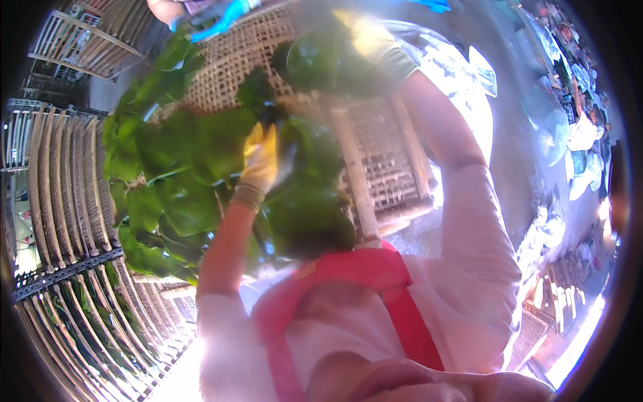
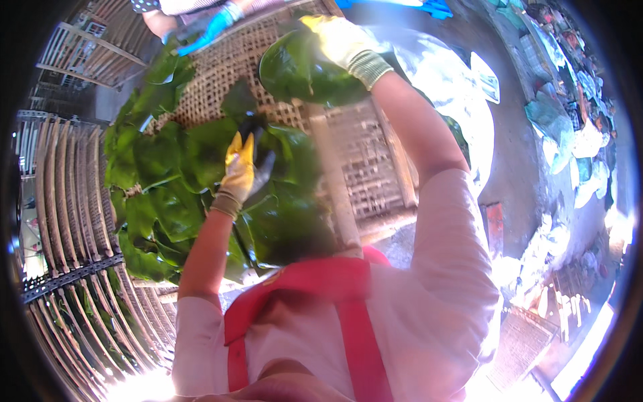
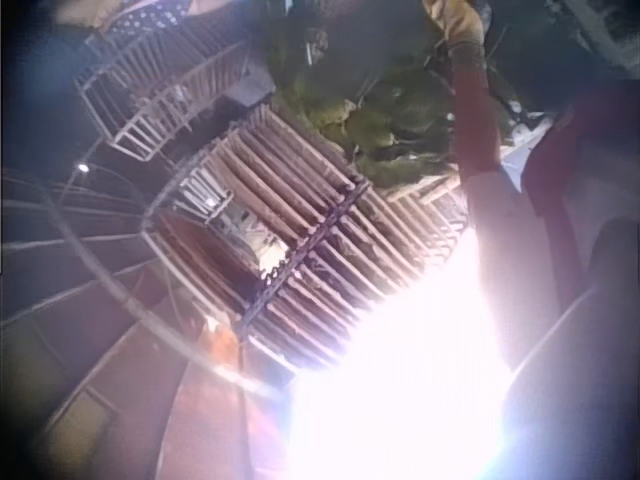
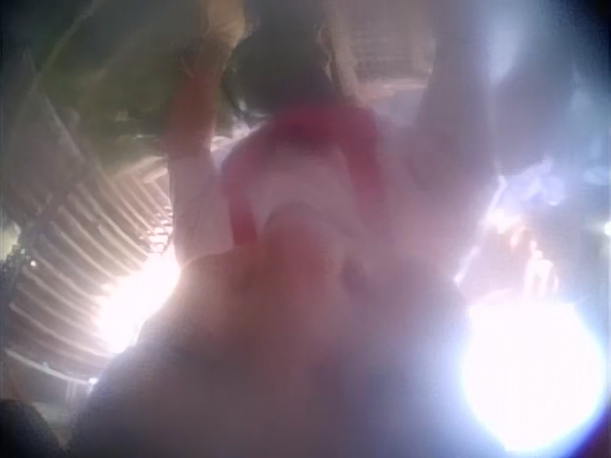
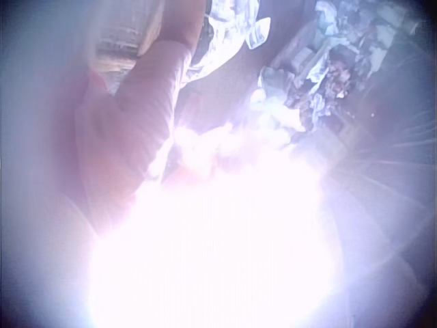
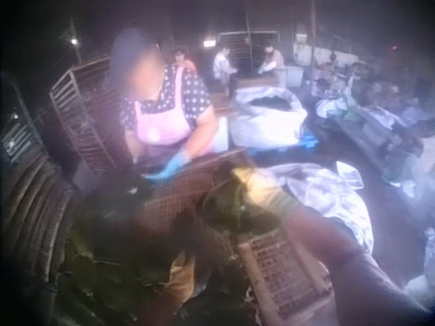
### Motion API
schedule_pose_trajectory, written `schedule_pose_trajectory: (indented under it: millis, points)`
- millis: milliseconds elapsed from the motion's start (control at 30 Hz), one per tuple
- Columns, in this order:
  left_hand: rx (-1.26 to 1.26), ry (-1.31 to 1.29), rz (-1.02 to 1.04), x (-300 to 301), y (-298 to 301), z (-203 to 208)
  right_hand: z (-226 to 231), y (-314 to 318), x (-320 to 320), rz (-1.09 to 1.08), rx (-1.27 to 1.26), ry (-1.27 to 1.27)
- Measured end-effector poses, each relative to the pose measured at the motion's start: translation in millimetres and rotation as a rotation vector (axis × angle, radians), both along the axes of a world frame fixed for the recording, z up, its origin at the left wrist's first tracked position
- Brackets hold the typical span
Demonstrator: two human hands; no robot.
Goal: The person arranges green leaves on a wicker rack by hand, then takes leaves from a large white bag and places them on the rack.
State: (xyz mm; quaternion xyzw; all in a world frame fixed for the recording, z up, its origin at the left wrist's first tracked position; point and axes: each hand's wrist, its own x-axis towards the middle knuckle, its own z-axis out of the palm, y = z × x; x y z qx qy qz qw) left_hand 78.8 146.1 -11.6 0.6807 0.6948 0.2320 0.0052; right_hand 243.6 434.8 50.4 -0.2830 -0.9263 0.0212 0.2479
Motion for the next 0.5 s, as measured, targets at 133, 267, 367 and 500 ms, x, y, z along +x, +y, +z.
schedule_pose_trajectory:
  millis: [133,267,367,500]
  points:
    - [-0.051,0.034,0.061,2.7,-4.1,4.9,33.7,26.2,-18.4,-0.145,0.139,-0.050]
    - [-0.127,0.014,0.118,-8.0,-10.2,-21.6,-26.9,57.2,-33.3,-0.078,0.189,-0.351]
    - [-0.021,-0.109,0.236,-7.8,-24.6,-1.8,-89.5,42.4,-33.9,-0.103,-0.242,-0.509]
    - [-0.241,-0.757,0.416,-15.3,-30.9,0.2,-43.3,-58.8,8.5,0.170,-0.397,-0.064]
